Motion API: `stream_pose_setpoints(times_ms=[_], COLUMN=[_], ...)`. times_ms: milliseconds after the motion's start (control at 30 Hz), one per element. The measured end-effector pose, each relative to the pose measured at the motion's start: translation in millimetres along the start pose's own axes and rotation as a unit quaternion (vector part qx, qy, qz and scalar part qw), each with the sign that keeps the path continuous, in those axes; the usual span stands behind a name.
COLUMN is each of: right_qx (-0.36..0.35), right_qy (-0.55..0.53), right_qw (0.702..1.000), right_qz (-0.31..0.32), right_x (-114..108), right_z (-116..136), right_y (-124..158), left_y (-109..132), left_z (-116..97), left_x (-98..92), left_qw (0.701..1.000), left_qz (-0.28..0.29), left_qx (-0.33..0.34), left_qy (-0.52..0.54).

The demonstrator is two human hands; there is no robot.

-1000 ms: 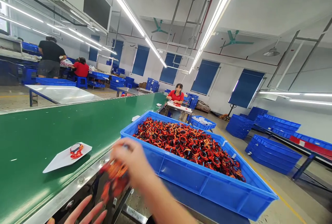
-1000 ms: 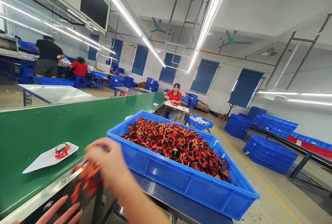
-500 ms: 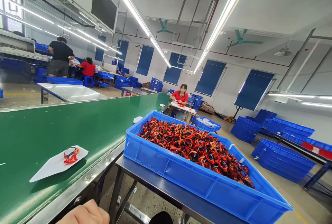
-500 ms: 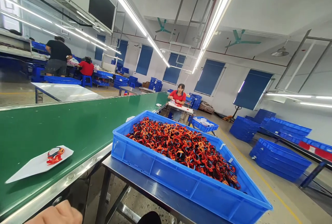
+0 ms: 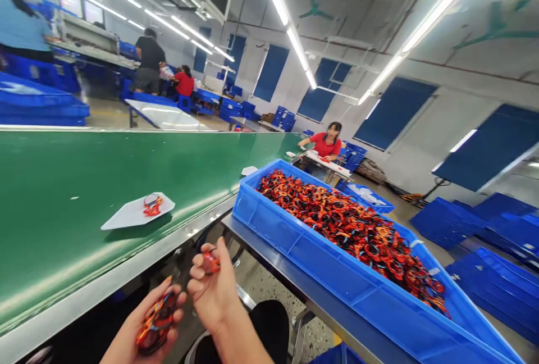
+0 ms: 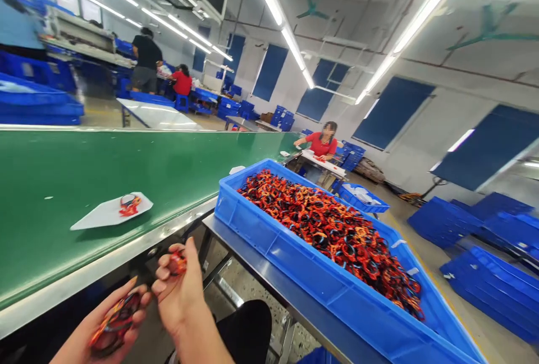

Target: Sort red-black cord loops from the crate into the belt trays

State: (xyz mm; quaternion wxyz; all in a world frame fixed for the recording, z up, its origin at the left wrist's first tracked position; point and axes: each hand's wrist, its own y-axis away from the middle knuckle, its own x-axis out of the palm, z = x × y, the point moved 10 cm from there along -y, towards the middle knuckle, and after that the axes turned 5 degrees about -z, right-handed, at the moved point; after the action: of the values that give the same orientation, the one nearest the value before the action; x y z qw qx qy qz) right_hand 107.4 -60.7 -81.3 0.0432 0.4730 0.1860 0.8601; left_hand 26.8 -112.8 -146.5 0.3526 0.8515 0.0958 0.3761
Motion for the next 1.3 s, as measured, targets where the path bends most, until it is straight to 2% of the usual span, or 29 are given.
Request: stream_pose_setpoints(times_ms=[167,300,533,633,767,867,967,1167,1300], right_qx=[0.026,0.009,-0.053,-0.115,-0.186,-0.204,-0.204,-0.164,-0.173], right_qy=[-0.035,-0.029,0.068,0.147,0.254,0.322,0.356,0.327,0.285], right_qw=[0.999,0.998,0.993,0.977,0.941,0.916,0.904,0.92,0.932], right_qz=[0.028,0.053,0.077,0.102,0.121,0.121,0.117,0.14,0.142], right_x=[-4.6,-4.1,-3.2,1.7,4.1,1.3,-1.7,-1.3,-2.7], right_z=[-3.7,-3.7,1.1,6.2,11.1,8.7,5.2,-4.7,-3.9], right_y=[6.3,11.3,17.0,24.7,32.9,34.0,34.9,38.5,37.7], left_y=[6.5,9.8,18.3,23.3,26.4,28.4,30.4,33.4,34.6], left_z=[-4.1,-4.9,-7.2,-10.8,-15.4,-14.9,-12.5,-16.3,-25.2], left_x=[14.8,14.7,25.2,32.4,33.7,34.8,36.2,36.2,36.4], left_qw=[0.998,0.998,0.99,0.983,0.978,0.976,0.972,0.963,0.953], left_qz=[0.046,0.063,0.113,0.141,0.14,0.138,0.142,0.146,0.134], left_qx=[-0.003,0.012,0.057,0.084,0.113,0.12,0.124,0.156,0.198], left_qy=[0.033,0.018,-0.056,-0.085,-0.104,-0.119,-0.138,-0.167,-0.187])
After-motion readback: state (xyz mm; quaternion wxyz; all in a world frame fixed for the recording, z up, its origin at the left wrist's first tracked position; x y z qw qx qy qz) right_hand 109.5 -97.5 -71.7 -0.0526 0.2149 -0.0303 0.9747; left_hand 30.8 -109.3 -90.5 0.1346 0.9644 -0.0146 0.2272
